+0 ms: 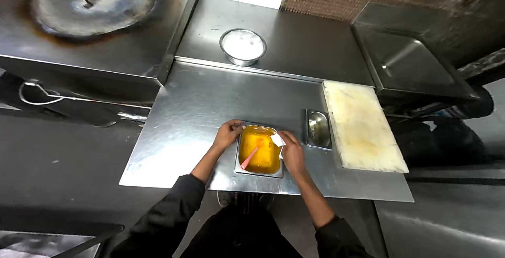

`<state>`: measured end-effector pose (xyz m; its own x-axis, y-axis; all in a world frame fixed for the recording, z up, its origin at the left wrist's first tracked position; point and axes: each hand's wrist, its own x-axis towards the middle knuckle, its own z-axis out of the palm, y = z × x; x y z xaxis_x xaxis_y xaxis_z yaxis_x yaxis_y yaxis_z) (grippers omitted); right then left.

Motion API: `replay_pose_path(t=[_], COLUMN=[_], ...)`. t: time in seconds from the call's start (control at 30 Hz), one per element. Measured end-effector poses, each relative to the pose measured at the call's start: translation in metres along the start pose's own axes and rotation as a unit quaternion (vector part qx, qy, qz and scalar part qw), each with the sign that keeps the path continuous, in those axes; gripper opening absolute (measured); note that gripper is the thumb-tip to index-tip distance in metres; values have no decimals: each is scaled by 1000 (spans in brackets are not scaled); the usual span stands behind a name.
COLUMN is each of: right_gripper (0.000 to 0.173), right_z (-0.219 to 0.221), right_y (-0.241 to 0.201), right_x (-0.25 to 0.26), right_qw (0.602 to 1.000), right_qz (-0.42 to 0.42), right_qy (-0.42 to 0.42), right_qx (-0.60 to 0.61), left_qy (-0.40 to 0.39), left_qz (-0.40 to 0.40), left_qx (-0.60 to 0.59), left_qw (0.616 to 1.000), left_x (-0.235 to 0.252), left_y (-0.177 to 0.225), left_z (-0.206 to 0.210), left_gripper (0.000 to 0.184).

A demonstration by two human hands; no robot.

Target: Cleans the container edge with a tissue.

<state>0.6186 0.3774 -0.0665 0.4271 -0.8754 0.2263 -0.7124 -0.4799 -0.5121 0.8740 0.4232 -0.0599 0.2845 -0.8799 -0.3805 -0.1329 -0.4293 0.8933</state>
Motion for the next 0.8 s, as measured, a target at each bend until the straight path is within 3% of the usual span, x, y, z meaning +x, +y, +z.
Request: replay_pose_path(t=[0.2, 0.37, 0.5, 0.57, 0.63, 0.7, 0.8], right_gripper=[40, 42, 48, 46, 37, 33, 28], right_z=[-5, -16, -25, -41, -66, -84, -99], right_y=[2, -5, -15, -15, 1, 20, 29], right_x=[9, -37, -98, -112, -108, -93, -54], right_qw=[999, 1000, 998, 990, 948, 899, 912], right_qz=[-14, -8, 49, 94, 172, 231, 250], right_qy=[-1, -10, -6, -48, -130, -141, -95], right_qx=[44, 24, 35, 93, 233, 343, 312], left_qy=[97, 171, 170, 154, 133, 105, 60], left_qz=[-6, 23, 18, 29, 38, 43, 67], left_qx=[-44, -83, -77, -58, -44, -35, 12], left_qw=[994, 982, 982, 986, 989, 993, 996], left_x=[-29, -20, -20, -18, -13, -7, 5], left_y=[-15, -20, -21, -22, -21, -19, -12], left_z=[45, 58, 58, 55, 50, 45, 37], left_gripper=[26, 15, 17, 18, 21, 23, 24])
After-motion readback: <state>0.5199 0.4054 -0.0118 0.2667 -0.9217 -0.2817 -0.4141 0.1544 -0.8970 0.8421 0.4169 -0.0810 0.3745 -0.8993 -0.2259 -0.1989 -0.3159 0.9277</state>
